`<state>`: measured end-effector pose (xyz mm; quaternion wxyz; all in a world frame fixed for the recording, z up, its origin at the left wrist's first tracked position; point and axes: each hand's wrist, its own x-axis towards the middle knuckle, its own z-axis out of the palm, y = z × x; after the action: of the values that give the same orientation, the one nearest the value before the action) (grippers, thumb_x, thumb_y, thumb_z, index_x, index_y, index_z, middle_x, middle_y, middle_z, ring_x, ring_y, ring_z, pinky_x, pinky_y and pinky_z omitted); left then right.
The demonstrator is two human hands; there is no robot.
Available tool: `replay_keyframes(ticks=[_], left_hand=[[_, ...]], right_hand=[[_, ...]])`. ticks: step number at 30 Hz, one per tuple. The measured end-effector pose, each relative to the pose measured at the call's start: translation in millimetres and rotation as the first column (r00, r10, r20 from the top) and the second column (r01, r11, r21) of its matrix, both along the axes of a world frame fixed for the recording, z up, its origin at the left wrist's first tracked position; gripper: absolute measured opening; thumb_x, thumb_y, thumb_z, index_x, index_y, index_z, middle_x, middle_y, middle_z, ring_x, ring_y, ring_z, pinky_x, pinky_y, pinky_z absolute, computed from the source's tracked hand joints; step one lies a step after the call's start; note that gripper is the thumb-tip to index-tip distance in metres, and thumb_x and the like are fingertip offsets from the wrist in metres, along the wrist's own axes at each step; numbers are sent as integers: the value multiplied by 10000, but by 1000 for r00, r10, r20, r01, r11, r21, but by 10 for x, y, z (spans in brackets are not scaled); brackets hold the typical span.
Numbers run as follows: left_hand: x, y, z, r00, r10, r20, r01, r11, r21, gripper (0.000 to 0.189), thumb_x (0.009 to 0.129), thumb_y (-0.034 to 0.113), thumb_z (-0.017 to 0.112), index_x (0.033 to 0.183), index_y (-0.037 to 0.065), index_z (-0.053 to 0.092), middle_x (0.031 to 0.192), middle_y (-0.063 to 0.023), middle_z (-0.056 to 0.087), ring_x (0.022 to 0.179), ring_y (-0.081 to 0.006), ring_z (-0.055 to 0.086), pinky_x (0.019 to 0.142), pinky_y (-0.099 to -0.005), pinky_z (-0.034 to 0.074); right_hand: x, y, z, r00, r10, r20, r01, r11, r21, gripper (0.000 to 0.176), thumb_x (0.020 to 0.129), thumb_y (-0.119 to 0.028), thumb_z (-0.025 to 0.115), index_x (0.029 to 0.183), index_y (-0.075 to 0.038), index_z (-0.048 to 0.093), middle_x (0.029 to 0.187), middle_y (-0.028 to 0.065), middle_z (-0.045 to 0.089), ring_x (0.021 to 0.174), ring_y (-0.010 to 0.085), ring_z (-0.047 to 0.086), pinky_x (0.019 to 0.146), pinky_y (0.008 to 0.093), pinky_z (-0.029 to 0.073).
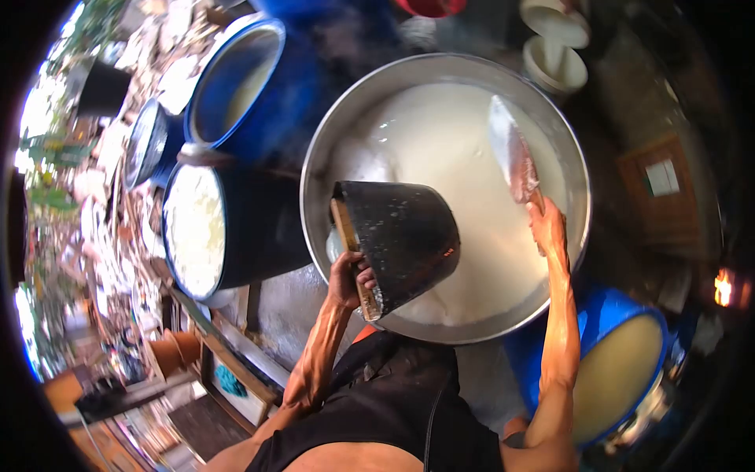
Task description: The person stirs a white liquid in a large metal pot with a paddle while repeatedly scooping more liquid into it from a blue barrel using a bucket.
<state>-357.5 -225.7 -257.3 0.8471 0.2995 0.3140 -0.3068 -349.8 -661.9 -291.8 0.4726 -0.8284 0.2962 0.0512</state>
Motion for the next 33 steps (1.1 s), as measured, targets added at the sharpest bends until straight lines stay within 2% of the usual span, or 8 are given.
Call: replay_keyframes(ticks=[7, 9, 13, 15, 17, 19, 30, 33], left_hand=[[31, 74, 0, 998, 27, 61, -22, 997, -74, 150, 879, 182, 563, 858, 139, 420, 739, -11, 422, 531, -117, 420, 502, -313, 404], [24, 82, -3, 995, 71, 67, -66, 995, -72, 152, 870, 182, 565, 874, 132, 421, 741, -14, 428, 527, -117, 423, 495, -313, 408], [32, 108, -25, 996, 53, 70, -47, 996, -77, 151, 863, 181, 567, 883, 128, 428, 740, -15, 429, 521, -120, 429, 485, -315, 409], [42, 113, -27, 997, 39, 69, -33, 996, -87, 153, 859, 180, 570, 888, 129, 429, 737, -16, 431, 521, -123, 436, 485, -317, 414], [51, 113, 12, 996, 37, 86, -29, 995, -94, 155, 861, 182, 574, 881, 132, 429, 733, -13, 431, 519, -121, 432, 485, -318, 411], [57, 128, -30, 996, 23, 83, -14, 994, -107, 146, 865, 175, 572, 882, 139, 432, 726, -9, 425, 517, -118, 428, 484, -315, 405], [72, 112, 47, 996, -23, 91, 27, 999, -40, 145, 878, 171, 559, 829, 137, 427, 712, 2, 405, 531, -116, 424, 496, -305, 386], [80, 118, 21, 996, -32, 82, 34, 999, -29, 140, 877, 174, 559, 844, 137, 428, 721, 2, 407, 540, -115, 425, 499, -305, 387]], right_hand=[[1139, 71, -569, 978, 209, 14, -208, 975, -74, 232, 947, -258, 637, 974, -27, 638, 621, 50, 589, 494, 148, 560, 465, 348, 462], [1191, 83, -891, 942, 334, 17, -326, 927, -188, 210, 934, -246, 651, 946, -37, 635, 614, 45, 591, 478, 149, 548, 430, 343, 447], [797, 139, -1324, 853, 520, 50, -456, 787, -415, 245, 911, -251, 687, 963, -14, 652, 676, 142, 660, 588, 237, 656, 570, 404, 511], [414, 296, -1203, 819, 571, 58, -475, 730, -492, 248, 909, -245, 693, 986, -13, 658, 735, 197, 680, 677, 334, 695, 655, 442, 530], [21, 366, -1104, 854, 520, -26, -502, 810, -304, 241, 911, -240, 691, 1015, -25, 658, 790, 224, 688, 761, 415, 694, 686, 478, 535], [-381, 474, -830, 836, 546, -60, -537, 789, -298, 243, 910, -235, 693, 1042, -35, 655, 835, 246, 686, 841, 461, 672, 717, 506, 535], [-1557, 679, 403, 653, 658, -376, -752, 623, -215, 178, 877, -174, 685, 920, -14, 622, 747, 285, 650, 788, 488, 660, 721, 547, 535], [-1457, 280, 610, 567, 785, -250, -823, 543, -166, 223, 882, -209, 704, 967, -4, 689, 736, 247, 675, 687, 399, 695, 622, 453, 540]])
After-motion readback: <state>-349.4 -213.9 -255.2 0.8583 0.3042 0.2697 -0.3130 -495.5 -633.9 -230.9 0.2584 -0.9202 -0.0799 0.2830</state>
